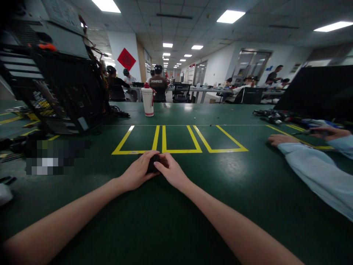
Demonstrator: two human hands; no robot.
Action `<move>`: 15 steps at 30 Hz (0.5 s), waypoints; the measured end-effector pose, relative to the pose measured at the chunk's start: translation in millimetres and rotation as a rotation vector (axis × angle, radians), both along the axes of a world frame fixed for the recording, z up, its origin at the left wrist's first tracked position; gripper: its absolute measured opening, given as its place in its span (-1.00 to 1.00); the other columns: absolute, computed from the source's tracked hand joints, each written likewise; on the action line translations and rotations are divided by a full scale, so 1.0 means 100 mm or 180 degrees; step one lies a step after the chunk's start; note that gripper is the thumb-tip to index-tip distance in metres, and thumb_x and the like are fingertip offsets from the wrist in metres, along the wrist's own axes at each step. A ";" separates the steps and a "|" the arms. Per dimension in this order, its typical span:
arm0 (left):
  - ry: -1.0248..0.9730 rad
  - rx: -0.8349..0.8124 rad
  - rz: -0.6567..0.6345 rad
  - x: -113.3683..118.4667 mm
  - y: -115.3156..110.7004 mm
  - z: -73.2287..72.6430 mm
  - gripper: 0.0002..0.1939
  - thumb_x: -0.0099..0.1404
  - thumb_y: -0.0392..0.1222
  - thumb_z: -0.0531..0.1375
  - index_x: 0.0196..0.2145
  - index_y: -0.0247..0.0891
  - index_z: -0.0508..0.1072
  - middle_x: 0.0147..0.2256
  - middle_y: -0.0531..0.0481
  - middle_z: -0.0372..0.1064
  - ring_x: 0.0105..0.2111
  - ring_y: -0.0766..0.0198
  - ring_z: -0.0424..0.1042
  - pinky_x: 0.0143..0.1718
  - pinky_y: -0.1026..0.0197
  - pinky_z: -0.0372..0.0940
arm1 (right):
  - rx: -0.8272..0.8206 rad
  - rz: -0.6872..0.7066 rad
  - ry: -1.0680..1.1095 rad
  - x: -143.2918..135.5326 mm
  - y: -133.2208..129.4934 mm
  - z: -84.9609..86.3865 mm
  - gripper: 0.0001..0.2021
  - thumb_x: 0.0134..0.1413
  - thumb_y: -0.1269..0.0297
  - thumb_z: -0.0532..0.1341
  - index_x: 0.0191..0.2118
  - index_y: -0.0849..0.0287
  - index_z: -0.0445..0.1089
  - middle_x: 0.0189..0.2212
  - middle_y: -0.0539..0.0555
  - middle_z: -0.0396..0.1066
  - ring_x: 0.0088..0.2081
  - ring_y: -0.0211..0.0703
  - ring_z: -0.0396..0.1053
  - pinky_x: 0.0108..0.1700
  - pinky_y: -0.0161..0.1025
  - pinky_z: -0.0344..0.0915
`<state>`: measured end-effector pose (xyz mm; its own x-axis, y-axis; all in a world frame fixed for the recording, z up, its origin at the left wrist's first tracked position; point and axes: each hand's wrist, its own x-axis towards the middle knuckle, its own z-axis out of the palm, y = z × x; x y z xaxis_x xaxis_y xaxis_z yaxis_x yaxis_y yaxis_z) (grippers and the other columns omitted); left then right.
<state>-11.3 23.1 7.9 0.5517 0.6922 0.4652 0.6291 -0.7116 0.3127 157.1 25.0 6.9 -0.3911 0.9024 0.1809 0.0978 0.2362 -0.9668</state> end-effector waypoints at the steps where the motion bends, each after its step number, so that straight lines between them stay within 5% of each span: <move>1: 0.0006 -0.0019 -0.0003 0.00 0.00 0.00 -0.36 0.13 -0.22 0.17 0.07 -0.16 -0.10 0.04 -0.13 0.04 0.03 0.06 0.14 0.00 -0.08 0.15 | 0.0048 0.0000 -0.0014 0.00 -0.01 0.00 -0.77 0.01 0.19 0.11 -0.17 0.08 0.22 -0.19 0.05 0.26 -0.13 -0.13 0.26 -0.06 -0.07 0.23; 15: 0.0051 0.0028 0.0079 0.00 -0.01 0.00 -0.35 0.13 -0.21 0.17 0.07 -0.18 -0.10 0.03 -0.15 0.05 0.03 0.04 0.15 -0.01 -0.07 0.16 | -0.0087 -0.0101 0.0122 -0.02 0.01 -0.01 -0.71 -0.02 0.24 0.15 -0.14 0.11 0.16 -0.15 0.08 0.24 -0.09 -0.14 0.26 -0.10 -0.11 0.28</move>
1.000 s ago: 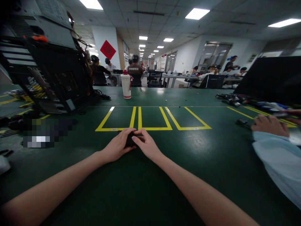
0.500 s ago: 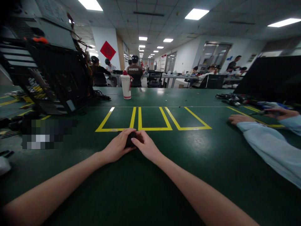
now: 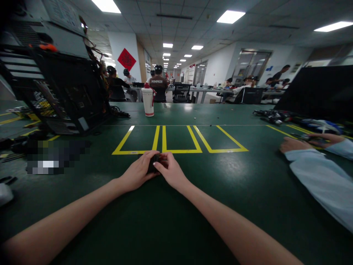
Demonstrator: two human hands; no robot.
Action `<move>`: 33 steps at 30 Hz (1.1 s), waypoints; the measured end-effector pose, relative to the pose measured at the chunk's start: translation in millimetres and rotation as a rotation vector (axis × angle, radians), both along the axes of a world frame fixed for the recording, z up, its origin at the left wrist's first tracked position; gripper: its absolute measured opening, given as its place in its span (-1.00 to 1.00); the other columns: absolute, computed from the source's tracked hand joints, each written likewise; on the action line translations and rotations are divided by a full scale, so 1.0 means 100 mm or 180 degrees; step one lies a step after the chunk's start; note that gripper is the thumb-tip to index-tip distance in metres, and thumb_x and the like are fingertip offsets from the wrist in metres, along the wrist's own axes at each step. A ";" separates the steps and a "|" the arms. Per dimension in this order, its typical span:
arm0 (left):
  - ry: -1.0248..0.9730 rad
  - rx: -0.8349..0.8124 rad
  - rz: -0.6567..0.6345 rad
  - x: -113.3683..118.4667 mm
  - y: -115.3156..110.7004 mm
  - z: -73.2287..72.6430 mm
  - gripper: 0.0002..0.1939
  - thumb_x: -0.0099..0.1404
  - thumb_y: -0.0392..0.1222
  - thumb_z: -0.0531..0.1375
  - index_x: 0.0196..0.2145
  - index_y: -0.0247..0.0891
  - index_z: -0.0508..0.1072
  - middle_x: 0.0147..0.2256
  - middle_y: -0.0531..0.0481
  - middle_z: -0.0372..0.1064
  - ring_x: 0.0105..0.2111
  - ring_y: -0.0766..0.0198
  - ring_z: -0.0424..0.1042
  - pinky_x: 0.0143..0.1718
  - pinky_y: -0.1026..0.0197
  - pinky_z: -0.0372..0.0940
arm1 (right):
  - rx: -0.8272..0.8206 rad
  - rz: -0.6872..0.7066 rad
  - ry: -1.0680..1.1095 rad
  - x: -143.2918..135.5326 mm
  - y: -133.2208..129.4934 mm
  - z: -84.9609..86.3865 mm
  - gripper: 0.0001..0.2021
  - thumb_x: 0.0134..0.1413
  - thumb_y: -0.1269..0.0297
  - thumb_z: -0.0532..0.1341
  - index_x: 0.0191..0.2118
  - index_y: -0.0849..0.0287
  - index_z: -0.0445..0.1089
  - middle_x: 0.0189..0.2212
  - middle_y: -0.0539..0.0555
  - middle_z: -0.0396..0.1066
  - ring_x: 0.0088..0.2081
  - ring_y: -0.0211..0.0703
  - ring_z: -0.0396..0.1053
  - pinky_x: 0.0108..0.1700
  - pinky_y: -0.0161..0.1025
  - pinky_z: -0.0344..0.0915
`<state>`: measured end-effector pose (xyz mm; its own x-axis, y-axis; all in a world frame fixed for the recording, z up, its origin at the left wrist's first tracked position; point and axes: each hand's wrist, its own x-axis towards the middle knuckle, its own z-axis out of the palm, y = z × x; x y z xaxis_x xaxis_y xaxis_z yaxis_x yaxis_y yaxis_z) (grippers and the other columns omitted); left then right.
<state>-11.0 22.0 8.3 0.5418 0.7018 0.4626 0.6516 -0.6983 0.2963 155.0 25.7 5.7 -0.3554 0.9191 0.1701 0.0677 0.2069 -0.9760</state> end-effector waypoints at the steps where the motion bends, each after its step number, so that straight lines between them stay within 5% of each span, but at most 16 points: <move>1: 0.0011 0.0010 0.0007 0.00 0.00 0.00 -0.36 0.13 -0.21 0.17 0.07 -0.18 -0.10 0.03 -0.15 0.05 0.03 0.04 0.14 -0.01 -0.08 0.16 | -0.0024 -0.0012 0.0032 0.00 0.01 -0.01 -0.69 -0.04 0.26 0.17 -0.13 0.12 0.15 -0.14 0.08 0.24 -0.08 -0.14 0.26 -0.08 -0.11 0.27; 10: 0.0036 0.0012 0.0066 0.01 0.01 -0.03 -0.36 0.12 -0.21 0.17 0.07 -0.20 -0.10 0.02 -0.15 0.05 0.02 0.03 0.16 -0.01 -0.06 0.16 | -0.0212 0.0364 0.0244 0.03 0.02 0.01 -0.73 -0.09 0.33 0.20 -0.21 0.10 0.17 -0.17 0.03 0.26 -0.09 -0.12 0.28 -0.13 -0.13 0.30; 21: 0.0062 0.0049 0.0079 0.01 0.00 0.00 -0.37 0.13 -0.20 0.16 0.07 -0.20 -0.10 0.02 -0.15 0.06 0.03 0.04 0.15 -0.02 -0.07 0.17 | -0.0142 0.0099 0.0138 0.02 0.03 -0.01 -0.76 -0.03 0.28 0.15 -0.17 0.11 0.21 -0.14 0.05 0.25 -0.08 -0.14 0.26 -0.07 -0.10 0.25; 33: 0.0044 0.0020 0.0085 0.01 0.01 -0.02 -0.37 0.12 -0.21 0.17 0.07 -0.23 -0.08 0.03 -0.16 0.05 0.02 0.07 0.15 0.00 -0.01 0.16 | -0.0185 0.0312 0.0349 0.03 -0.02 0.06 -0.77 -0.07 0.31 0.18 -0.22 0.09 0.21 -0.16 0.02 0.25 -0.09 -0.15 0.27 -0.06 -0.11 0.24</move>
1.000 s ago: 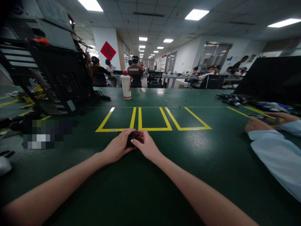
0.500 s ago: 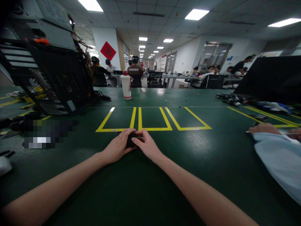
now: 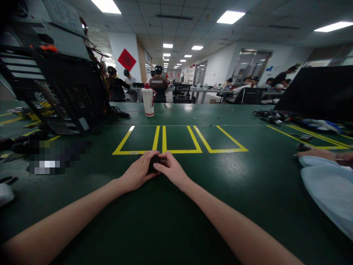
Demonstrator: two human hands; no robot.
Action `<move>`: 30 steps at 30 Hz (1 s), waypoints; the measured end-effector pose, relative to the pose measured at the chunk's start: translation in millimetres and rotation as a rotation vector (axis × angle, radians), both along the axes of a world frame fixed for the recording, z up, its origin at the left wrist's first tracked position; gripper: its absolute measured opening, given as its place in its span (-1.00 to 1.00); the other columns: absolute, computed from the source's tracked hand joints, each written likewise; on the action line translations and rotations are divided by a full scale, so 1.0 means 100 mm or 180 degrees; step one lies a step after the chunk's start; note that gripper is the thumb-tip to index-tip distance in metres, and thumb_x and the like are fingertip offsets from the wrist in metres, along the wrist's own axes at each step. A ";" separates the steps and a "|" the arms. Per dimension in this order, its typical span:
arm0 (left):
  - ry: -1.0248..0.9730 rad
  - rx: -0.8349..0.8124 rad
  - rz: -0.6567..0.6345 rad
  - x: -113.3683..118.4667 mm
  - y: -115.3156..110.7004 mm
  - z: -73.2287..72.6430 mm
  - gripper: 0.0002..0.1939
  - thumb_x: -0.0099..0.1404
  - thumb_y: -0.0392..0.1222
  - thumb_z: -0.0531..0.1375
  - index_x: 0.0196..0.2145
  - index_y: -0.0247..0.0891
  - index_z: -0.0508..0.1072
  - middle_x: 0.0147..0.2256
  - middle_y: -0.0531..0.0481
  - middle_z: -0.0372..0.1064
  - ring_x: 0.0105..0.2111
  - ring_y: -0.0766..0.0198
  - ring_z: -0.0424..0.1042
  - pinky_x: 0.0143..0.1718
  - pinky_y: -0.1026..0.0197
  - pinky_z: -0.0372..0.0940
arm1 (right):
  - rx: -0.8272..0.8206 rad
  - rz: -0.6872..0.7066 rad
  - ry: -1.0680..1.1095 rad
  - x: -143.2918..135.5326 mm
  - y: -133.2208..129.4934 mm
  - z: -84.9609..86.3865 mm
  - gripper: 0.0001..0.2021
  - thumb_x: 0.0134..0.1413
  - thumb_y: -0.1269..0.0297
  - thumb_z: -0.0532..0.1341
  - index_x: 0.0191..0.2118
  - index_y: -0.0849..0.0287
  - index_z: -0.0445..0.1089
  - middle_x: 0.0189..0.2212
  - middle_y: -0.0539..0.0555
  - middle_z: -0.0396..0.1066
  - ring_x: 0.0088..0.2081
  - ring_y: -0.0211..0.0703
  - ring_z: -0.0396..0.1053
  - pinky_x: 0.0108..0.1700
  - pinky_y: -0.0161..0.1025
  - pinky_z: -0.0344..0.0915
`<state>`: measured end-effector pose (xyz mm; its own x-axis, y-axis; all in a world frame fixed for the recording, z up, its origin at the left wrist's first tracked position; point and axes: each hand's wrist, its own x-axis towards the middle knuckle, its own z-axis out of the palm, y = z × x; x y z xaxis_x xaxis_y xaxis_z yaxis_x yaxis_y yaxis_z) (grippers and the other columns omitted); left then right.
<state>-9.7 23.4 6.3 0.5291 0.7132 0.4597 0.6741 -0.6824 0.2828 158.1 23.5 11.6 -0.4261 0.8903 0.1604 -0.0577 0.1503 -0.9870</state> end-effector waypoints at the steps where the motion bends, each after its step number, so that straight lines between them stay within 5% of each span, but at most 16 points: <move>1: -0.0011 0.0025 -0.0005 0.00 0.00 0.00 -0.37 0.12 -0.20 0.18 0.07 -0.23 -0.08 0.02 -0.16 0.06 0.03 0.07 0.14 0.01 -0.02 0.15 | 0.0011 -0.0046 0.0012 0.00 0.00 -0.01 -0.79 -0.06 0.29 0.17 -0.23 0.09 0.22 -0.17 0.01 0.26 -0.10 -0.16 0.28 -0.06 -0.11 0.24; 30: 0.0000 -0.0019 0.0009 0.00 -0.02 0.03 -0.37 0.13 -0.20 0.17 0.07 -0.21 -0.08 0.02 -0.16 0.06 0.02 0.06 0.16 -0.01 -0.04 0.16 | -0.0073 -0.0136 -0.0251 0.00 0.04 -0.03 -0.72 -0.04 0.25 0.16 -0.15 0.11 0.23 -0.14 0.06 0.26 -0.07 -0.14 0.24 -0.05 -0.09 0.22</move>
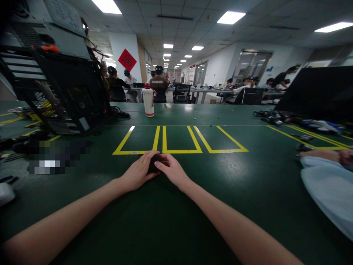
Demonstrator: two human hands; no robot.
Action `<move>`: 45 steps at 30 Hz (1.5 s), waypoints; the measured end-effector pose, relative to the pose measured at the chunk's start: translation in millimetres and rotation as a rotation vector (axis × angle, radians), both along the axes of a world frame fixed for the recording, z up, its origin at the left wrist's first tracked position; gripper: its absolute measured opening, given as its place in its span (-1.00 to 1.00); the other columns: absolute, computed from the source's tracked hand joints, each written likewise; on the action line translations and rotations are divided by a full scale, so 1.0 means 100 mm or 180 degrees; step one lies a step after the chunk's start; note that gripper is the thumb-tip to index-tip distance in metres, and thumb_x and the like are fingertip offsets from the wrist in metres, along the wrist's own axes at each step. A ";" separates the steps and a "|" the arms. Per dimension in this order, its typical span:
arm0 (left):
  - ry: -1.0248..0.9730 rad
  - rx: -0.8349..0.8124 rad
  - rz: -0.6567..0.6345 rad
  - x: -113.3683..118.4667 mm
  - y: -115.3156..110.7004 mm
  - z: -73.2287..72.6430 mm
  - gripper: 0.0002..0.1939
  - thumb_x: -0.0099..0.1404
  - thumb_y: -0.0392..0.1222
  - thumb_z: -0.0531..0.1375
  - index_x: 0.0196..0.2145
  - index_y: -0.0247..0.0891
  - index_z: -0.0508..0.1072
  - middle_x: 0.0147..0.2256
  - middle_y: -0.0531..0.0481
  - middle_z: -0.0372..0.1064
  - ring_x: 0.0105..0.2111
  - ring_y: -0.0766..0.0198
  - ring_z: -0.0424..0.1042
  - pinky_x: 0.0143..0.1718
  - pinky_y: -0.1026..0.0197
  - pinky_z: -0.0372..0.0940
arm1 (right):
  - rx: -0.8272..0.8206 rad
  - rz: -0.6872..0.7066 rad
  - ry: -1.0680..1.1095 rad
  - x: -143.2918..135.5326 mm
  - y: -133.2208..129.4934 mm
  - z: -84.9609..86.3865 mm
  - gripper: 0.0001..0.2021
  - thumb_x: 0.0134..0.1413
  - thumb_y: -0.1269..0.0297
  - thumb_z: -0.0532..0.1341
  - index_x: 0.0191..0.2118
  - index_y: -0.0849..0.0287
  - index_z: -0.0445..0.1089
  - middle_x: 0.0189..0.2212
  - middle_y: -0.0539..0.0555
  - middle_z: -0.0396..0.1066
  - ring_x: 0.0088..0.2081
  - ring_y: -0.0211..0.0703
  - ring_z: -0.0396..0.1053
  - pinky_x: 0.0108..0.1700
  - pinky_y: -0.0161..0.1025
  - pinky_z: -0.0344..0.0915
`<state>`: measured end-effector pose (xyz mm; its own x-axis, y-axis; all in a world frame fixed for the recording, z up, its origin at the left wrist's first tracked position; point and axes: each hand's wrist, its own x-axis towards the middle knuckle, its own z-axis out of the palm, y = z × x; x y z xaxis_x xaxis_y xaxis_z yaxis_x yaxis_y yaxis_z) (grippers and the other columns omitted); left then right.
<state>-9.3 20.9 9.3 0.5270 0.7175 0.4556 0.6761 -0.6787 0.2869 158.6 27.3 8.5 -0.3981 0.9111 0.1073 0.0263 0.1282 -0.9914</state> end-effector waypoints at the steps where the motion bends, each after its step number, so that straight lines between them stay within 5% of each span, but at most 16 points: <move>1: 0.0004 -0.0004 0.0001 0.00 0.00 0.00 -0.37 0.12 -0.21 0.17 0.06 -0.22 -0.07 0.02 -0.16 0.07 0.02 0.06 0.16 -0.01 -0.04 0.16 | 0.0021 0.0042 0.0041 0.00 0.00 0.00 -0.73 -0.05 0.26 0.16 -0.16 0.11 0.23 -0.14 0.06 0.26 -0.08 -0.14 0.25 -0.06 -0.10 0.23; 5: 0.0028 -0.0018 0.0015 0.00 0.01 -0.01 -0.37 0.11 -0.24 0.18 0.06 -0.23 -0.07 0.02 -0.16 0.06 0.02 0.07 0.16 0.00 -0.01 0.15 | 0.0140 0.0166 0.0222 -0.01 -0.01 0.00 -0.73 -0.11 0.37 0.21 -0.21 0.11 0.20 -0.18 0.02 0.26 -0.09 -0.17 0.26 -0.04 -0.14 0.22; 11: 0.0014 0.0025 0.0005 0.00 0.01 -0.02 -0.37 0.13 -0.19 0.17 0.06 -0.22 -0.08 0.03 -0.15 0.06 0.03 0.06 0.15 0.00 -0.04 0.15 | 0.0193 0.0029 0.0200 -0.02 -0.04 0.02 -0.83 -0.03 0.27 0.15 -0.26 0.10 0.22 -0.21 0.02 0.27 -0.12 -0.17 0.27 -0.11 -0.14 0.25; 45: 0.0007 -0.0049 0.0027 -0.01 0.01 -0.01 -0.36 0.11 -0.23 0.17 0.06 -0.20 -0.08 0.03 -0.15 0.05 0.00 0.05 0.18 -0.03 -0.05 0.18 | 0.0169 0.0106 0.0193 -0.01 -0.02 -0.01 -0.72 -0.11 0.36 0.20 -0.20 0.08 0.20 -0.15 0.02 0.24 -0.07 -0.15 0.25 -0.05 -0.11 0.24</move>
